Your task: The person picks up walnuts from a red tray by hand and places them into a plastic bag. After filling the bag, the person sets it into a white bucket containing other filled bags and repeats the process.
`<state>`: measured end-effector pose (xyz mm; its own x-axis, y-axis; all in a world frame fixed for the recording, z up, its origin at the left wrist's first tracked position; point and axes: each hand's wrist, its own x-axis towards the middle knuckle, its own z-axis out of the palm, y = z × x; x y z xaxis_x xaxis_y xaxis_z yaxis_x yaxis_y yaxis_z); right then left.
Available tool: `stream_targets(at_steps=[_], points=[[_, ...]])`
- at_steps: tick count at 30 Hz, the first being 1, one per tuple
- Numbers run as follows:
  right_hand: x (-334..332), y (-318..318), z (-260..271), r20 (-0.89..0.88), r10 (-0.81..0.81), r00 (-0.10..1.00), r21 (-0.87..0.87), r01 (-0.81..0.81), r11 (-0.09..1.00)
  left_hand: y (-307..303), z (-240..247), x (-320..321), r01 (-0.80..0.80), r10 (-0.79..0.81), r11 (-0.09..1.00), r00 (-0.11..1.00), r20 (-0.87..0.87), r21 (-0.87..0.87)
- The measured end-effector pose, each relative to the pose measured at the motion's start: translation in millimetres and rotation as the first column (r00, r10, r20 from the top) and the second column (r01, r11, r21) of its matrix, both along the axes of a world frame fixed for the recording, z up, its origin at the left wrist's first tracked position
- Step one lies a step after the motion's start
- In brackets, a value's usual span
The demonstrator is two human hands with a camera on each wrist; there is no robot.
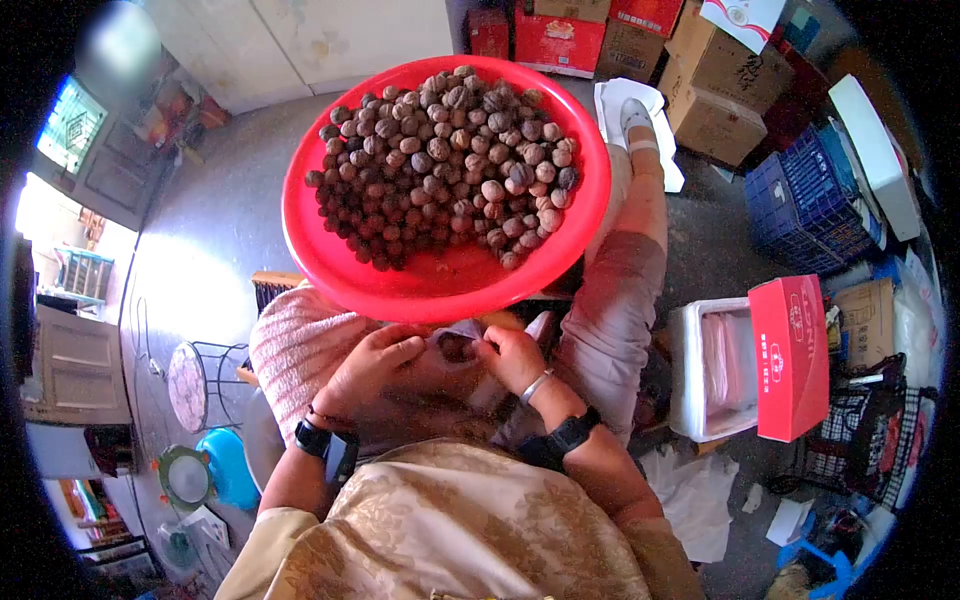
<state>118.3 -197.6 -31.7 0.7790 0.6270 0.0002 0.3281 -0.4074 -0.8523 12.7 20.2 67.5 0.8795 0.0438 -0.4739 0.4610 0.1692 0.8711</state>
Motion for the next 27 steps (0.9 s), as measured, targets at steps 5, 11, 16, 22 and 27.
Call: stream_targets(at_steps=[5, 11, 16, 22, 27], points=[[1, -1, -6, 0.013, 0.007, 1.0, -0.014, -0.007, 1.0, -6, 5, 4, 0.053, -0.056, 0.993, 0.998, 0.016, 0.109], [1, -1, -6, 0.012, 0.005, 1.0, 0.002, -0.005, 1.0, -12, -25, 7, 0.085, -0.128, 0.952, 0.983, 0.131, 0.295], [2, -1, -11, 0.007, 0.011, 1.0, -0.015, -0.011, 1.0, -12, 4, 9, 0.19, -0.279, 0.858, 0.953, 0.12, 0.478], [-1, 3, 5, -0.04, -0.038, 0.998, -0.006, 0.038, 0.999, 2, 39, 20, 0.29, -0.329, 0.908, 0.94, 0.087, 0.301], [-2, 3, 9, -0.036, -0.042, 0.998, 0.013, 0.043, 0.999, 4, 91, 40, 0.156, -0.143, 0.963, 0.987, -0.075, 0.218]])
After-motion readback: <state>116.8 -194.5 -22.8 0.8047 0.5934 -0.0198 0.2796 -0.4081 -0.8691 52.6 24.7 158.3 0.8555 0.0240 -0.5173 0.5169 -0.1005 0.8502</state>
